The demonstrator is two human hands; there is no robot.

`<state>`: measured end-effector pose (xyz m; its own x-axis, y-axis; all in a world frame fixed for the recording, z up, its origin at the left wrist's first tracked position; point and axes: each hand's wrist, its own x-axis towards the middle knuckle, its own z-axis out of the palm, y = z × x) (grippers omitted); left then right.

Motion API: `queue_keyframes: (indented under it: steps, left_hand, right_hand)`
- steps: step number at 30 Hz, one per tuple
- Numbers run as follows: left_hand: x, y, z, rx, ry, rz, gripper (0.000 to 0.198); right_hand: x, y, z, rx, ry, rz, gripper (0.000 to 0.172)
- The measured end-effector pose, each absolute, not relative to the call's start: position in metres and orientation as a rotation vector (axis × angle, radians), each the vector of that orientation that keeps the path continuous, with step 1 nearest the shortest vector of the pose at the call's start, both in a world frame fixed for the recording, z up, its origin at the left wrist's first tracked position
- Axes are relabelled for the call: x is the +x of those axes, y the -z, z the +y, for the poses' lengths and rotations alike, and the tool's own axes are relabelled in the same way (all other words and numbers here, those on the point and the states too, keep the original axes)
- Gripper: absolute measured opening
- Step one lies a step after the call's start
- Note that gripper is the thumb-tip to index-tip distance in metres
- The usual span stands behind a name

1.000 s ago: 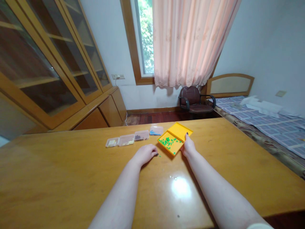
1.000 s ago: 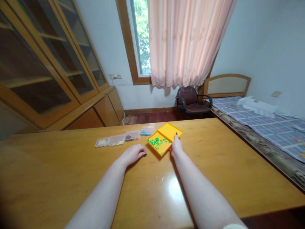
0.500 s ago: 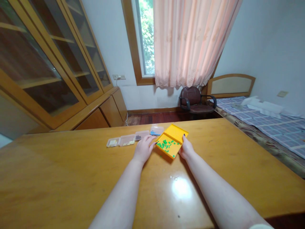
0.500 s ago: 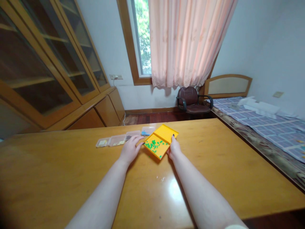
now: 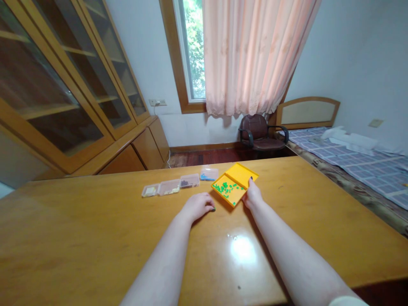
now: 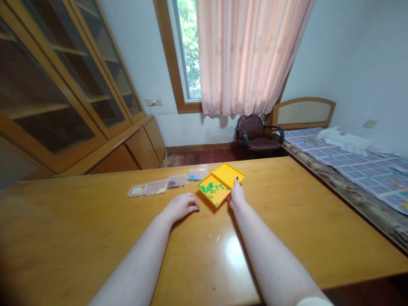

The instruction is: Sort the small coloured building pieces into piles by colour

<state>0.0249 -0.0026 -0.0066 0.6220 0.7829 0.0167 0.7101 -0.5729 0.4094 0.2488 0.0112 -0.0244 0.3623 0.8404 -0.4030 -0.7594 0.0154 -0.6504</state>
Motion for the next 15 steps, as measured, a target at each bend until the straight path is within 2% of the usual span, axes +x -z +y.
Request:
queue_keyframes:
  steps: [9, 15]
  left_hand:
    - [0.027, 0.003, -0.004, 2.512, -0.341, 1.175, 0.007]
    - [0.016, -0.008, -0.002, 2.484, -1.135, 1.288, 0.013]
  right_hand:
    - [0.251, 0.030, 0.015, -0.937, -1.247, -0.127, 0.023]
    - [0.245, 0.031, 0.012, -0.931, -1.307, -0.183, 0.026]
